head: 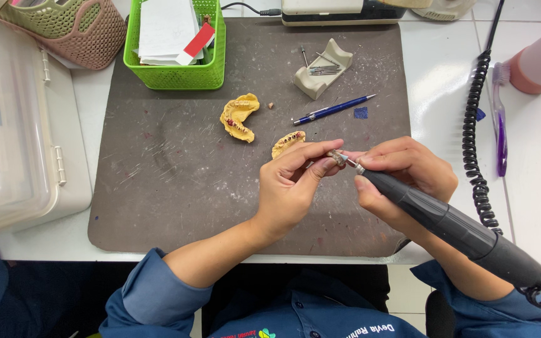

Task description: The person separates a yellow dental mold into two halves and then uses a rotary handpiece to grind and shape a small tooth-like component. The person then brushes the component with a toothbrush.

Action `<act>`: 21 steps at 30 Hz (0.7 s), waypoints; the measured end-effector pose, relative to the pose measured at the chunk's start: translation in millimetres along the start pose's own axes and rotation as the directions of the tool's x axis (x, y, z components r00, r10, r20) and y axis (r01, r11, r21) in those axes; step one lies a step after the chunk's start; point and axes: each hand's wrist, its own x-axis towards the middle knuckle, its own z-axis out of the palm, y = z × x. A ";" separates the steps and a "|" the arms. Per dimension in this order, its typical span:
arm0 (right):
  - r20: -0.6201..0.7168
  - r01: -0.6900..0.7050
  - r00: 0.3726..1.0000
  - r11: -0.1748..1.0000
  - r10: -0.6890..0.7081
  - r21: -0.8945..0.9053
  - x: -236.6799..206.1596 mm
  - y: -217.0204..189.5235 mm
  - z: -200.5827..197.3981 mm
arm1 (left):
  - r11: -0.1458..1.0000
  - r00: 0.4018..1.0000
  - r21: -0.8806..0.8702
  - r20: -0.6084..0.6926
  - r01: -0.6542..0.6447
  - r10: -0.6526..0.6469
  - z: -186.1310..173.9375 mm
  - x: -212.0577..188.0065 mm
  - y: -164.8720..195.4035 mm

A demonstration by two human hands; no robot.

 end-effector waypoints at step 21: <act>0.033 0.047 0.998 0.998 -0.046 -0.048 5.7 -8.1 -0.1 | 0.997 0.999 0.066 0.008 -0.043 0.043 -0.1 -0.5 2.0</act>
